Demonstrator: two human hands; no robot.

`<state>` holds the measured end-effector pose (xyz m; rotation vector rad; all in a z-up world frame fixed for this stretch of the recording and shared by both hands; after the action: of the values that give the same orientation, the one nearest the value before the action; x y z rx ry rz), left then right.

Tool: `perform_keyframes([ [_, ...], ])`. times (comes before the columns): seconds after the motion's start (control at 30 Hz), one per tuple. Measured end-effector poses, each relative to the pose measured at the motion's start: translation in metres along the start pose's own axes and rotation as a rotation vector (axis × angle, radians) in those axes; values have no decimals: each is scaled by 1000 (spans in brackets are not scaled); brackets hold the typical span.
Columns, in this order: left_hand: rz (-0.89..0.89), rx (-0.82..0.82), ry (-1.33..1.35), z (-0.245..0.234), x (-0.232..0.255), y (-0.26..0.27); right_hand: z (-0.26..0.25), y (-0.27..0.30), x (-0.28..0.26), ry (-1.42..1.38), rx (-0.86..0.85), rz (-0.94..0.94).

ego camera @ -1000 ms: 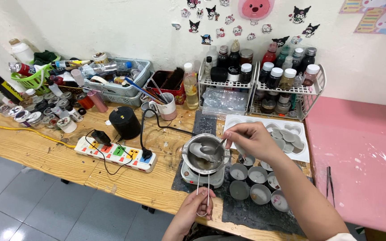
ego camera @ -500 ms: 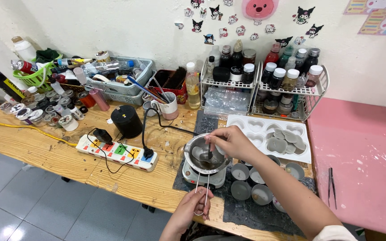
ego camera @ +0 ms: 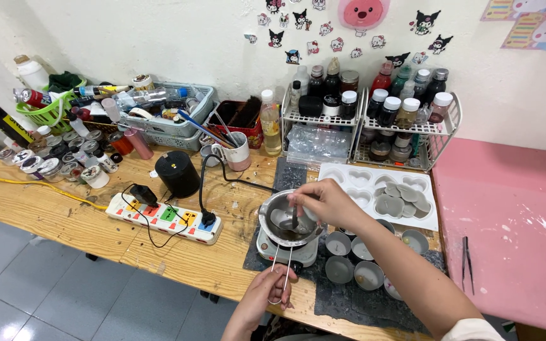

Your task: Preparing wicks and molds then pouring melted wax into small containers.

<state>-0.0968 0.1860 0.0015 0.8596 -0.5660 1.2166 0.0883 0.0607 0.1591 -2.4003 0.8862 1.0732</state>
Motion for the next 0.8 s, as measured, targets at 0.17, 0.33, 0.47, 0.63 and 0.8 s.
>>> perform_keyframes([
  [0.17,21,22,-23,-6,4,0,-8,7,-2,-35,7,-20],
  [0.33,72,59,-72,-7,14,6,-28,15,12,-26,89,-64],
  [0.47,85,95,-53,-16,20,8,-43,33,21,62,104,-114],
  [0.63,81,113,-33,-27,23,10,-65,69,49,201,144,-137],
  [0.8,99,107,-77,-33,26,11,-94,132,67,171,319,-272],
])
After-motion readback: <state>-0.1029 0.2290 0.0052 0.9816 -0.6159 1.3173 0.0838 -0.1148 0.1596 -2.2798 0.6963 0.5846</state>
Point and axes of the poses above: each hand's wrist, its own y-axis away from the middle knuckle, its own z-axis out of the palm, x = y × z, the point moved 4 cm from there along -y, towards the middle knuckle, and after that the axes turned 12 degrees about y, right-handed, at the moved point
